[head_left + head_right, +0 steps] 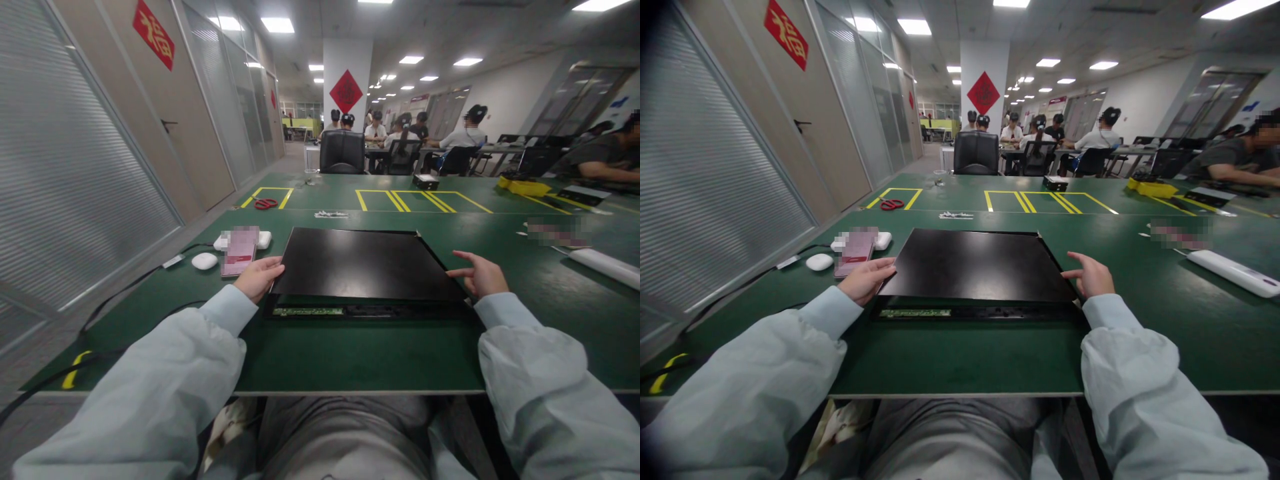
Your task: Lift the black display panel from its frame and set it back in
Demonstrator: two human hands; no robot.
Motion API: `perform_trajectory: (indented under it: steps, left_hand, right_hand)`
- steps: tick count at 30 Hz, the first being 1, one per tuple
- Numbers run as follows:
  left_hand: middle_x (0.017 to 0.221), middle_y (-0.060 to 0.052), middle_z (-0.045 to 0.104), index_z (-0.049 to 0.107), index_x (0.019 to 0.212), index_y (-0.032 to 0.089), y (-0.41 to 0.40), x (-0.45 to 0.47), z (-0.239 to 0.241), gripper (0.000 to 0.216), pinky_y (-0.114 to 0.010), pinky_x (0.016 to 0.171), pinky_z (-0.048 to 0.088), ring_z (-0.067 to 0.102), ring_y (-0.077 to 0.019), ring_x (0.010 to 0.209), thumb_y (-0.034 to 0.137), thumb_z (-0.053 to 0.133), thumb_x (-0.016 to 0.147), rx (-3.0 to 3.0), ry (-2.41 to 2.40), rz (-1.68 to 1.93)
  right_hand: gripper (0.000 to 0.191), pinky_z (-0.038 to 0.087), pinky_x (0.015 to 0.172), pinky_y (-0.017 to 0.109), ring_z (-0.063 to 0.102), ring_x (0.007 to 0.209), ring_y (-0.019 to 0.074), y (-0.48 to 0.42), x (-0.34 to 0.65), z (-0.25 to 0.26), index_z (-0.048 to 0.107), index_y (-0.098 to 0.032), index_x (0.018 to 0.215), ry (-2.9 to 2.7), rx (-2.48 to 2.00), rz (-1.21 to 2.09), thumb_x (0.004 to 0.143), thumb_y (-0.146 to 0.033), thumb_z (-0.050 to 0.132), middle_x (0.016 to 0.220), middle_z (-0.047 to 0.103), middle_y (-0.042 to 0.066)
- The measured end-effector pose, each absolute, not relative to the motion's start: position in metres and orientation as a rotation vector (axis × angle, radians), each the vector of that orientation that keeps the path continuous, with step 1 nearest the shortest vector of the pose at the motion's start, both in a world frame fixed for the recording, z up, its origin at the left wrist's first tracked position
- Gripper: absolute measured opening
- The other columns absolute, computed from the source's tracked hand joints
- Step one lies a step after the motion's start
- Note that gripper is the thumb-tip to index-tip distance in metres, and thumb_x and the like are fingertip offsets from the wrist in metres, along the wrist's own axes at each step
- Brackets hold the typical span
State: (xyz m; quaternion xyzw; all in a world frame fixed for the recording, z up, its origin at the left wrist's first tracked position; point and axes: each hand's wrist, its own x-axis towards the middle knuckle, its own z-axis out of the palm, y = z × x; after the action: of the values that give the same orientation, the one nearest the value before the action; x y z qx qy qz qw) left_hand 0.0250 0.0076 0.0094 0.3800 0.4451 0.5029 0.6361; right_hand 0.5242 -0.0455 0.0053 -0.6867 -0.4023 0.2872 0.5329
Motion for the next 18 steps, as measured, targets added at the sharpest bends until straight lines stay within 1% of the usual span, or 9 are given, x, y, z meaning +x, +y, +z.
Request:
perform_trajectory:
  steps: [2, 4, 7, 9, 11, 14, 16, 18]
  left_hand:
    - [0.088, -0.012, 0.084, 0.078, 0.09, 0.01, 0.0082, 0.025, 0.0095, 0.027, -0.03, 0.08, 0.067, 0.082, -0.025, 0.088, -0.008, 0.078, 0.07, 0.867, 1.013, 1.147]
    - [0.089, -0.013, 0.084, 0.079, 0.092, 0.01, 0.0083, 0.0247, 0.0097, 0.029, -0.032, 0.082, 0.067, 0.082, -0.0255, 0.087, -0.008, 0.079, 0.069, 0.869, 1.01, 1.146]
    - [0.091, -0.012, 0.084, 0.079, 0.093, 0.01, 0.0078, 0.0244, 0.0101, 0.03, -0.034, 0.083, 0.067, 0.082, -0.0253, 0.086, -0.008, 0.08, 0.07, 0.865, 1.017, 1.144]
    - [0.092, -0.013, 0.084, 0.079, 0.093, 0.01, 0.0076, 0.0245, 0.0102, 0.028, -0.033, 0.083, 0.067, 0.082, -0.0248, 0.086, -0.008, 0.079, 0.071, 0.859, 1.03, 1.146]
    - [0.093, -0.014, 0.084, 0.079, 0.093, 0.009, 0.0077, 0.0249, 0.01, 0.028, -0.032, 0.083, 0.067, 0.082, -0.0249, 0.089, -0.008, 0.077, 0.072, 0.854, 1.04, 1.15]
    - [0.095, -0.014, 0.085, 0.079, 0.095, 0.01, 0.0081, 0.0252, 0.0097, 0.029, -0.031, 0.082, 0.067, 0.082, -0.0255, 0.094, -0.007, 0.078, 0.072, 0.852, 1.045, 1.154]
    - [0.095, -0.013, 0.085, 0.078, 0.096, 0.01, 0.0083, 0.0251, 0.0094, 0.03, -0.03, 0.081, 0.068, 0.082, -0.0248, 0.094, -0.006, 0.079, 0.071, 0.849, 1.04, 1.158]
    - [0.097, -0.013, 0.085, 0.078, 0.098, 0.009, 0.0083, 0.0248, 0.0086, 0.031, -0.027, 0.081, 0.067, 0.082, -0.0238, 0.094, -0.007, 0.08, 0.071, 0.841, 1.026, 1.169]
  right_hand:
    - [0.059, 0.026, 0.035, 0.025, 0.05, 0.039, 0.0148, -0.0481, 0.5215, 0.005, 0.07, -0.02, 0.136, -1.004, -1.669, 0.621, 0.085, -0.043, 0.053, 0.078, 0.077, 0.011]
    - [0.059, 0.031, 0.037, 0.026, 0.055, 0.042, 0.0161, -0.0512, 0.5184, 0.0052, 0.069, -0.023, 0.138, -1.049, -1.696, 0.57, 0.084, -0.041, 0.055, 0.083, 0.078, 0.01]
    - [0.062, 0.036, 0.04, 0.026, 0.06, 0.047, 0.0168, -0.054, 0.5161, 0.005, 0.068, -0.024, 0.141, -1.115, -1.731, 0.523, 0.08, -0.033, 0.059, 0.088, 0.08, 0.009]
    - [0.063, 0.037, 0.041, 0.025, 0.061, 0.048, 0.0165, -0.0537, 0.5169, 0.0044, 0.067, -0.023, 0.143, -1.133, -1.744, 0.506, 0.082, -0.033, 0.06, 0.089, 0.081, 0.009]
    - [0.06, 0.035, 0.041, 0.025, 0.058, 0.045, 0.0156, -0.0522, 0.5187, 0.0037, 0.066, -0.022, 0.145, -1.126, -1.738, 0.513, 0.088, -0.04, 0.057, 0.086, 0.081, 0.009]
    - [0.066, 0.029, 0.038, 0.026, 0.046, 0.036, 0.0137, -0.0493, 0.5206, 0.0034, 0.067, -0.016, 0.145, -1.077, -1.704, 0.56, 0.098, -0.055, 0.042, 0.076, 0.079, 0.012]
    - [0.072, 0.024, 0.037, 0.026, 0.039, 0.033, 0.0127, -0.0477, 0.5205, 0.0037, 0.068, -0.013, 0.144, -1.039, -1.683, 0.576, 0.101, -0.06, 0.035, 0.069, 0.077, 0.012]
    - [0.073, 0.021, 0.036, 0.027, 0.035, 0.031, 0.0119, -0.0463, 0.5203, 0.0041, 0.069, -0.011, 0.143, -1.012, -1.671, 0.579, 0.101, -0.061, 0.035, 0.066, 0.076, 0.012]
